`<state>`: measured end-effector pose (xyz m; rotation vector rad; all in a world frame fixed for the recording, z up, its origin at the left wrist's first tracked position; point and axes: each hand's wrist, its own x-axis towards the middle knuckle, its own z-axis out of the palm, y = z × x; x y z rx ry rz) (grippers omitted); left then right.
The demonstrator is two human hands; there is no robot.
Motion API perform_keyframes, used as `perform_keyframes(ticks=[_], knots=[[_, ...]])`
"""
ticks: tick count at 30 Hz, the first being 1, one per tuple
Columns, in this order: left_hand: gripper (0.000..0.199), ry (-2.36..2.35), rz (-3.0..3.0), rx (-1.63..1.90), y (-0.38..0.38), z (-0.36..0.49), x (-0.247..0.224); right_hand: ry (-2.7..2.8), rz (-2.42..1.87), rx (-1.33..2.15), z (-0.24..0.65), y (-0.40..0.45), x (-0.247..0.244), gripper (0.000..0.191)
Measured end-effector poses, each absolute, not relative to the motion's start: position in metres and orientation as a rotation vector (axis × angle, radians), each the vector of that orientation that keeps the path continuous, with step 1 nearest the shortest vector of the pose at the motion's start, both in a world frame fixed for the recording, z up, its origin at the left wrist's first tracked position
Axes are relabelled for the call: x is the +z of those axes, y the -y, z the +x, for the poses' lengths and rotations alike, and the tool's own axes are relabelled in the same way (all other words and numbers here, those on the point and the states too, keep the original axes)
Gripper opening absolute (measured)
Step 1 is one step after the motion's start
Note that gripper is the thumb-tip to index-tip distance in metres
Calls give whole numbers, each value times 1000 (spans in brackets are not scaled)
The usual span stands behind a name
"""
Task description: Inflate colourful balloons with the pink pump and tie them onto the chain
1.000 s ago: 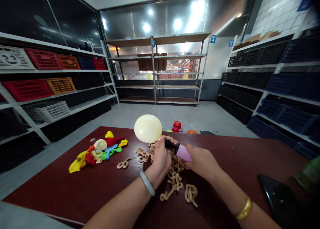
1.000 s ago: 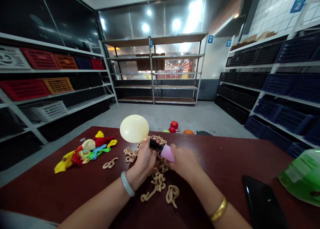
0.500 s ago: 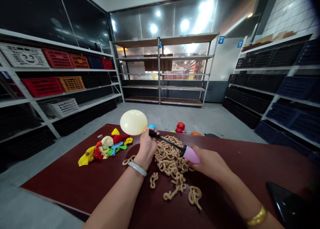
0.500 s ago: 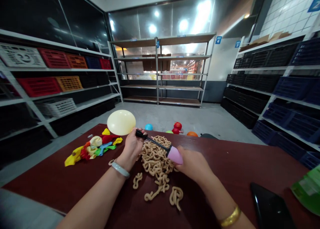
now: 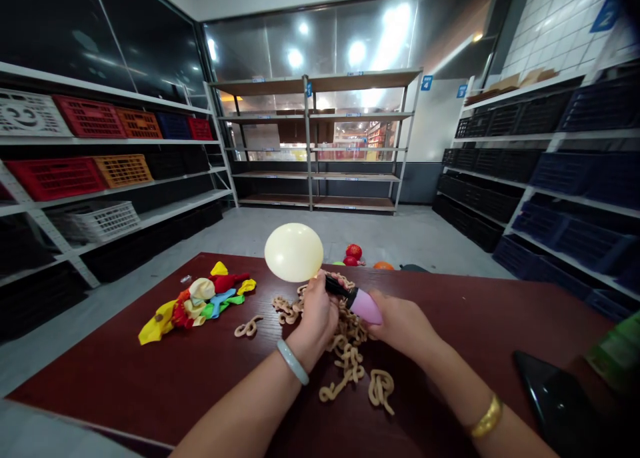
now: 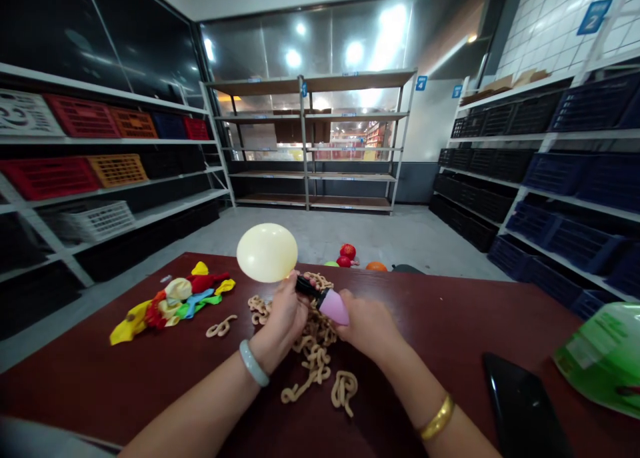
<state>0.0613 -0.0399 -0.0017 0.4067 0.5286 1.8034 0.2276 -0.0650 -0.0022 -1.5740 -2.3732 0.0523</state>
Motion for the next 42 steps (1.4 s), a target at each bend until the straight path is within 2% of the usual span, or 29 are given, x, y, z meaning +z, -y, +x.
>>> perform_keyframes(ticks=[10, 14, 20, 25, 30, 38, 42], knots=[[9, -550, 341, 1957, 7, -22, 11, 2398, -1552, 103, 239, 60, -3, 34], [10, -520, 357, 1945, 11, -4, 6, 2419, -1548, 4, 243, 60, -2, 29], [8, -488, 390, 1846, 39, 54, -3, 2391, -1599, -42, 231, 65, 2, 34], [14, -490, 477, 1795, 55, 76, -3, 2325, -1661, -62, 219, 70, 4, 34], [13, -531, 476, 1864, 44, 61, 7, 2311, -1638, -95, 217, 67, 2, 37], [8, -598, 448, 1989, 14, -14, 24, 2350, -1653, -180, 237, 56, 3, 37], [10, -576, 447, 2014, 13, -7, 17, 2318, -1739, -193, 242, 51, -1, 38]])
